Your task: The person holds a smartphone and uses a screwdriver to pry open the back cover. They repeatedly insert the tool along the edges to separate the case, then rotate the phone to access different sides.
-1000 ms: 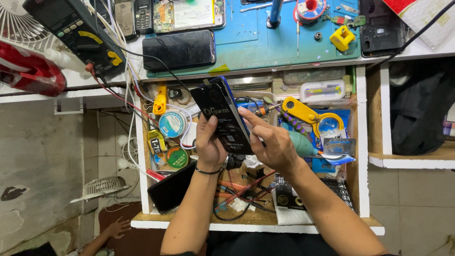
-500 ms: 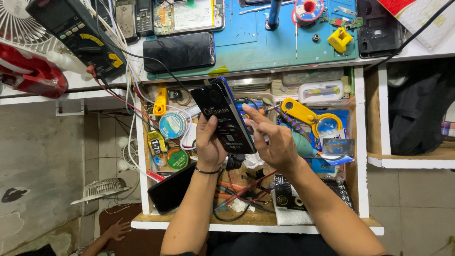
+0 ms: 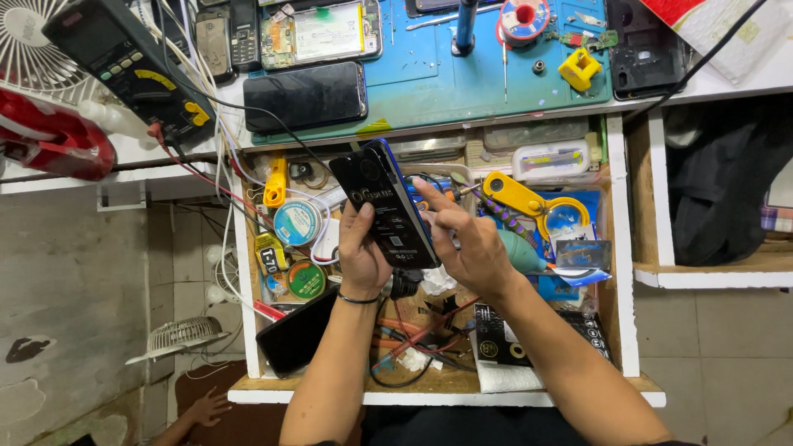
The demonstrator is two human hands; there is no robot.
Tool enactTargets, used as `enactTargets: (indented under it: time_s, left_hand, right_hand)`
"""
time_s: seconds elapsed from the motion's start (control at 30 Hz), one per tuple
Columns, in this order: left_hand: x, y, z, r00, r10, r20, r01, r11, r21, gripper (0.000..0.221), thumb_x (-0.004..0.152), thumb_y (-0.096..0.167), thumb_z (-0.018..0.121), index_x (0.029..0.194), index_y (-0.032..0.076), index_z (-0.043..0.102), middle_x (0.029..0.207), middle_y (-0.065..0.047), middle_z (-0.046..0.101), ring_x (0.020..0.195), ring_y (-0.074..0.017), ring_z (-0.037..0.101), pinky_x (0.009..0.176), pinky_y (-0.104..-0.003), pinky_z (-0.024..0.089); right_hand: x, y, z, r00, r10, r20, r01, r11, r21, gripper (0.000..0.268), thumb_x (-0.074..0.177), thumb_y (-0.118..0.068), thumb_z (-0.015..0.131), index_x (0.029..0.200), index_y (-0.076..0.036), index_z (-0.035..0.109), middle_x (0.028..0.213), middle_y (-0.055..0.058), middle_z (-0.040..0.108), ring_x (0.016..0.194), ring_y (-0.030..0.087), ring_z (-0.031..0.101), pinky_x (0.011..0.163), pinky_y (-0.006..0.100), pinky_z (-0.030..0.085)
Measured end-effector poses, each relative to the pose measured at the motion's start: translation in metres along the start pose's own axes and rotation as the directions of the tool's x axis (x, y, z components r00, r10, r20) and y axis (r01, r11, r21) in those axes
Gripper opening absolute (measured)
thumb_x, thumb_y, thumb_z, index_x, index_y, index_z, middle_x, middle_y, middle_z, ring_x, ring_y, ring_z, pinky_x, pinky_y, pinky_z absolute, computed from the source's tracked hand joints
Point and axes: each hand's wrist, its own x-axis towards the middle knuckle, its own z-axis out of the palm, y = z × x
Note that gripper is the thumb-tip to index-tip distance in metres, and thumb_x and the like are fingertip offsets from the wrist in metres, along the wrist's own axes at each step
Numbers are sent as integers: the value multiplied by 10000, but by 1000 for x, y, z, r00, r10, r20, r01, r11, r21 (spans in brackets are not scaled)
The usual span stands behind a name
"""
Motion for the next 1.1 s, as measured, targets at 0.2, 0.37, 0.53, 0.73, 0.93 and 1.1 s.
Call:
enactTargets:
  time_s: [0.2,0.37,0.53,0.73,0.93,1.1]
  left_hand:
    - [-2,1,4,1000,1,16,-1,1000,4,249,983,83,532,1196,9,639,1011,-217,739,923,-290,750,806,-400,640]
    - [-2,-5,-5,1000,-7,26,6,1000,19,236,975,72,533,1173,8,643,969,-203,734,886,-280,748,786,-392,639]
    - [-2,-8,-12,1000,-7,21,7,999,31,241,973,66,536,1180,4,642,978,-209,733,895,-288,748,790,-401,639]
    - [-2,5,15,999,-31,18,30,999,43,216,973,86,545,1147,14,650,923,-181,733,845,-253,746,756,-358,636]
    - [-4,-6,0,998,-46,38,44,997,57,217,965,66,538,1141,2,649,936,-196,731,854,-266,747,764,-376,638]
    - [-5,-9,-4,997,-69,41,67,996,58,212,961,53,544,1135,-1,654,930,-197,730,858,-268,747,764,-378,635]
  right_hand:
    - [3,-1,-1,1000,1,12,-1,1000,5,73,1041,-59,503,972,-40,492,1381,268,627,956,381,752,709,375,624]
    - [-8,10,0,999,4,47,-2,999,-46,69,1035,-90,498,968,-71,496,1381,237,650,825,354,770,612,340,590]
    - [1,-2,0,998,17,63,-14,998,-55,65,1027,-95,492,964,-76,488,1373,229,658,750,339,768,571,329,572]
    - [-5,4,-3,998,59,36,-58,998,-37,55,1011,-77,498,959,-97,492,1345,203,682,657,308,753,542,288,546]
    - [-2,4,-8,997,72,26,-70,996,-54,57,1032,-95,489,977,-88,478,1426,212,619,744,350,754,569,312,549]
    - [-7,7,-6,995,92,48,-90,995,-39,67,1030,-103,483,963,-100,479,1401,209,639,768,357,758,590,329,582]
